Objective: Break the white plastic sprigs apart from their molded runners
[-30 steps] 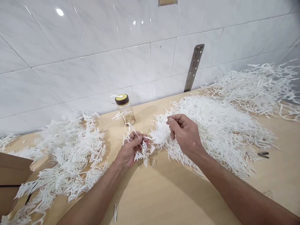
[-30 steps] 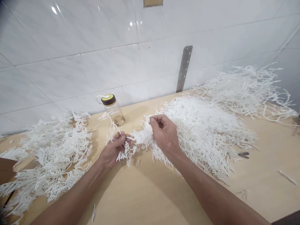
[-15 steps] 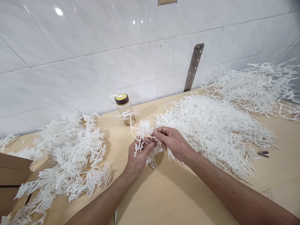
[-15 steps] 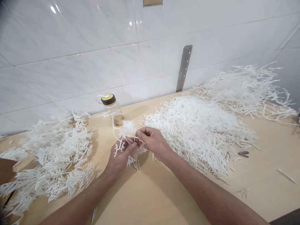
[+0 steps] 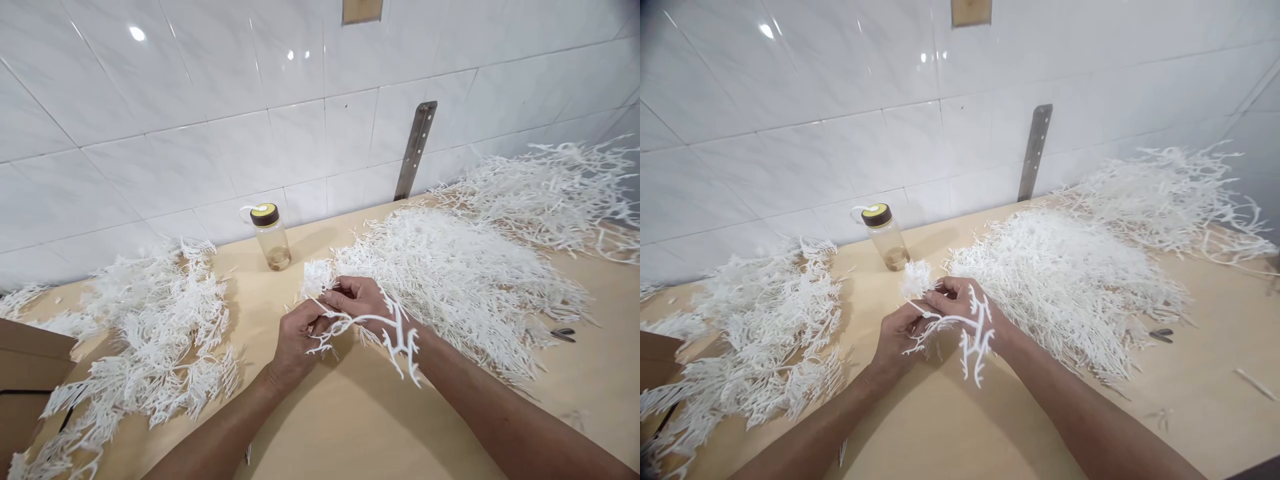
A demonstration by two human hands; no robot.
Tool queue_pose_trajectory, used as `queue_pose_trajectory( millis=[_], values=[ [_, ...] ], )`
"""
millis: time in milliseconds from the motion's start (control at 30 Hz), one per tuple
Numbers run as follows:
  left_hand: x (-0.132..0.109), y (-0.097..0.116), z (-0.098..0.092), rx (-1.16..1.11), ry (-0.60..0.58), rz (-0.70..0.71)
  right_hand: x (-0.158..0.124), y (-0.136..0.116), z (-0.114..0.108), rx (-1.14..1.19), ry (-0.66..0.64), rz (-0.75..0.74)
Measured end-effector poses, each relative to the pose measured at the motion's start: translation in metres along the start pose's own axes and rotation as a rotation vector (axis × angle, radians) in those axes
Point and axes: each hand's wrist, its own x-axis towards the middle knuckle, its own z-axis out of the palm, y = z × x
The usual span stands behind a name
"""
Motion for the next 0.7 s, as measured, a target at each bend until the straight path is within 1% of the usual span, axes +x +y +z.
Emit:
queue_pose_trajectory(
  millis=[67,133,200,267,333,433,500,633,700],
  values=[
    [0.002,0.003,-0.004,0.070,-0.072,0.109,-0.001,-0.001,-0.003,-0.019,-0.028,0.011],
    [0.004,0.006,-0.007,0.147,-0.163,0.237,-0.002,-0.001,-0.004,0.019,-0.023,0.040],
    [0.007,0.009,-0.010,0.257,-0.254,0.371,-0.002,-0.001,-0.006,0.074,0.009,0.083],
    [0.008,0.011,-0.015,0.363,-0.299,0.462,-0.001,0.000,-0.006,0.110,0.050,0.123],
    [0.009,0.012,-0.021,0.405,-0.265,0.506,-0.001,-0.001,-0.006,0.112,0.087,0.148],
    [0.011,0.009,-0.029,0.362,-0.148,0.539,-0.001,-0.002,-0.003,0.077,0.127,0.153],
    [0.011,0.006,-0.031,0.325,-0.129,0.559,-0.001,-0.002,-0.001,0.069,0.121,0.143],
    [0.012,0.004,-0.026,0.307,-0.227,0.627,-0.001,0.005,0.002,0.057,0.075,0.111],
    [0.011,0.006,-0.023,0.316,-0.302,0.609,0.000,0.009,0.003,0.055,0.069,0.106]
  ],
)
